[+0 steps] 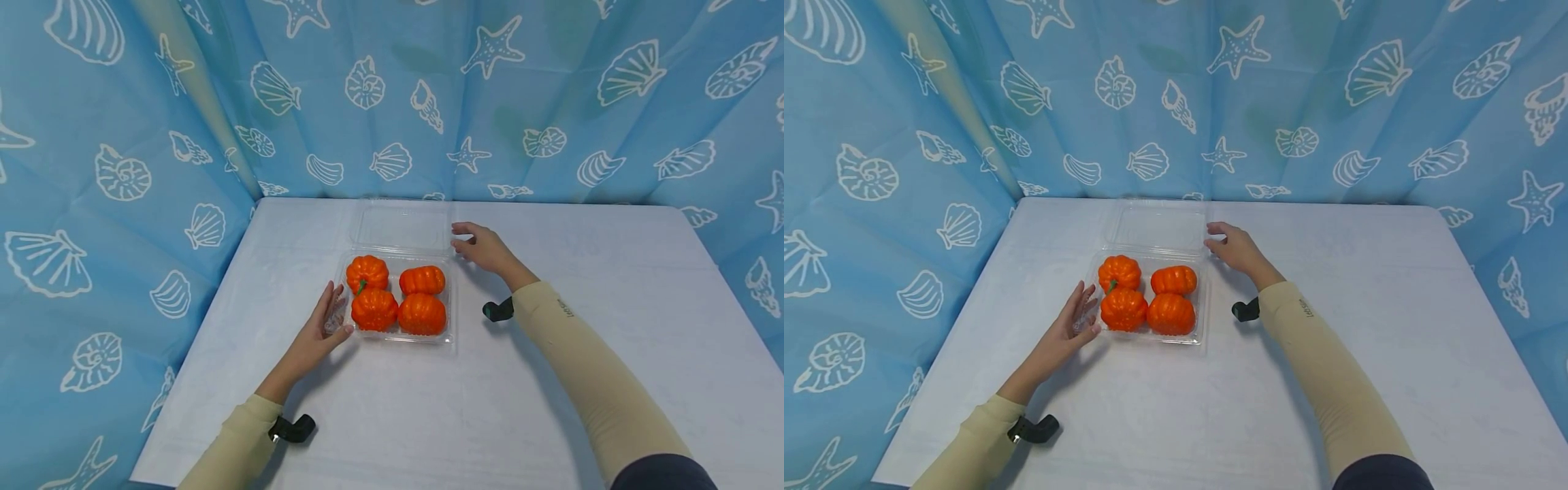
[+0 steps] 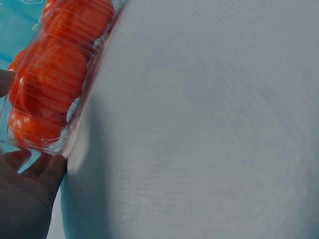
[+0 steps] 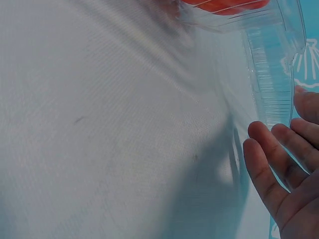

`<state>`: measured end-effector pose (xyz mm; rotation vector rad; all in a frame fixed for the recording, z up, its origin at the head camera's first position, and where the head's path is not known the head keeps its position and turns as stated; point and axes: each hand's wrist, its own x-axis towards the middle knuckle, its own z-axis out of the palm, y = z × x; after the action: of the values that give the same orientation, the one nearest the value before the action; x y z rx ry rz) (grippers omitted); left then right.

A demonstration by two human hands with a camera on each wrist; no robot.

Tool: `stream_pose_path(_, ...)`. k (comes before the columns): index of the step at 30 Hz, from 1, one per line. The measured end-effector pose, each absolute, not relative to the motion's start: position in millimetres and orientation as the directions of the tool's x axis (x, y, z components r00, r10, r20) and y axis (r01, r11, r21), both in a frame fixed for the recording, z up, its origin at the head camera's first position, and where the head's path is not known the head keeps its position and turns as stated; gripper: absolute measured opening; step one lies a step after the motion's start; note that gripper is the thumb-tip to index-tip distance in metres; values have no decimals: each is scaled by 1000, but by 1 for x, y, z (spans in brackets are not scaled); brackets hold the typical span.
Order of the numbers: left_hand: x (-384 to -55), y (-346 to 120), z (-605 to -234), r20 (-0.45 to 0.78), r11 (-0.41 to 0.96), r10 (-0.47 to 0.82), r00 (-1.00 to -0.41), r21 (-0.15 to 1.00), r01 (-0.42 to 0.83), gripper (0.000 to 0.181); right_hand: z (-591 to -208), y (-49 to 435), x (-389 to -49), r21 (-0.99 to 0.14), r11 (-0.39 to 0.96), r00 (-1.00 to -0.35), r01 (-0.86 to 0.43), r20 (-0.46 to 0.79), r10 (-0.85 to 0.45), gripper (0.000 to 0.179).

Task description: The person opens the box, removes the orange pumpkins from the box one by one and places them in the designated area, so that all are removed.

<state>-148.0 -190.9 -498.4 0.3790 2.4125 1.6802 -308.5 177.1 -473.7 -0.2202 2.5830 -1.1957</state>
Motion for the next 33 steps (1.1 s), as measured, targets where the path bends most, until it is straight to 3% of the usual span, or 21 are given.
stream_pose_path(15, -146, -186, -495, -9, 440, 266, -964, 891, 113, 99, -473, 178, -305, -754, 655, -963, -49, -138, -231, 51)
stream_pose_path(21, -142, -181, -480, -37, 431, 246, -968, 899, 75, 96, -468, 182, -301, -728, 678, -964, -105, -92, -249, 48)
stream_pose_path(33, -148, -185, -497, -29, 352, 267, -963, 933, 69, 99, -447, 186, -287, -728, 640, -943, -243, 23, -332, 41)
